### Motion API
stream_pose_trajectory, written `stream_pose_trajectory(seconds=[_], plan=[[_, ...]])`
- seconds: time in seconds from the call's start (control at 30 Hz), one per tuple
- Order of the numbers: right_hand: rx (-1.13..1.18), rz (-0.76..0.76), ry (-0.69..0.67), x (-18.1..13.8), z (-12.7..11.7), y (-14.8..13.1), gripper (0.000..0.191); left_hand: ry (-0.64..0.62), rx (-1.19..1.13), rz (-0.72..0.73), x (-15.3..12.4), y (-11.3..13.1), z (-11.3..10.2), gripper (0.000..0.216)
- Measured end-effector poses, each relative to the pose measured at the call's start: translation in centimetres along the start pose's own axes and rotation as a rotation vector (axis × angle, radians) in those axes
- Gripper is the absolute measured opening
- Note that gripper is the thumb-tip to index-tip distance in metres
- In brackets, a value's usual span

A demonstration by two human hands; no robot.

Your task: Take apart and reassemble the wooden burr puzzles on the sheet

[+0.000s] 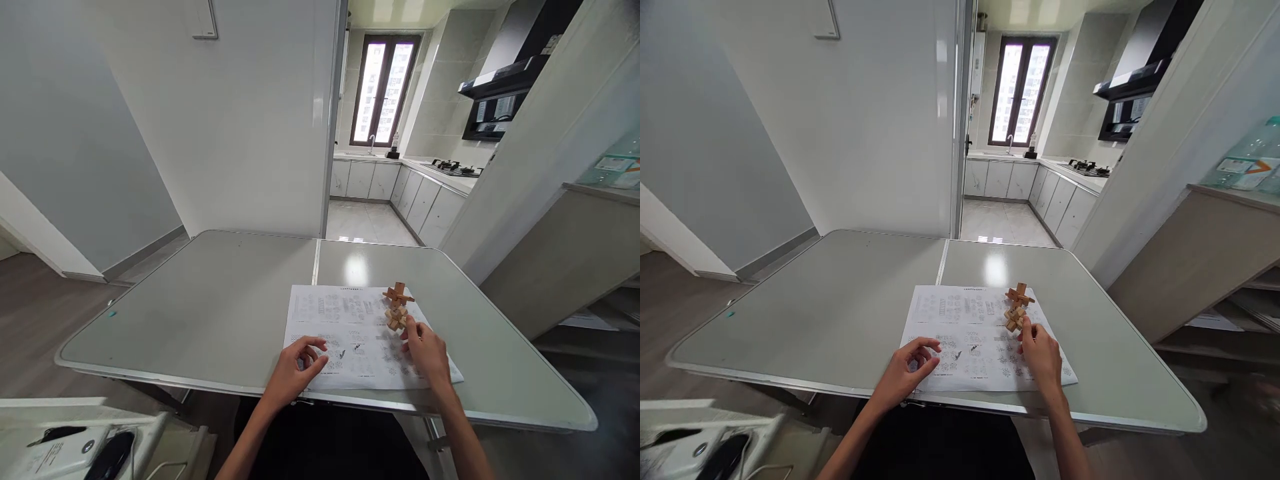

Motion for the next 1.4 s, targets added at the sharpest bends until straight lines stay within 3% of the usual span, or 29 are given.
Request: stream_pose_trajectory(seconds=[0.27,0.43,0.57,0.7,1.4], plan=[[-0.070,0.077,0.033,0.8,-0.7,1.2,0.053,-0.001,0.021,-0.022,0.1,0.0,-0.1,0.026],[0.024,0.030,0.048,-0.7,-0.6,0.5,0.060,0.018,0.028,-0.031,0.1,-0.3,-0.2,0.031],[0.380,-0.157,-0.146,-3.9,2.5,-2.1,0.060,0.026,0.039,-0.037,0.2,-0.6,-0.2,0.034],[0.525,-0.253,-0.332,-6.5,5.5,-3.8,0.055,0.041,0.035,-0.039,0.3,-0.9,-0.4,0.034],[0.557,-0.300,-0.338,-6.7,6.7,-3.9,0.050,0.086,0.003,-0.057,0.4,-1.4,-0.9,0.044]])
Point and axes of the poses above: each hand's wrist, its own x-axis towards the middle knuckle, its own z-axis out of the palm, y = z × x, the point moved 7 cm from there along x, towards the middle knuckle
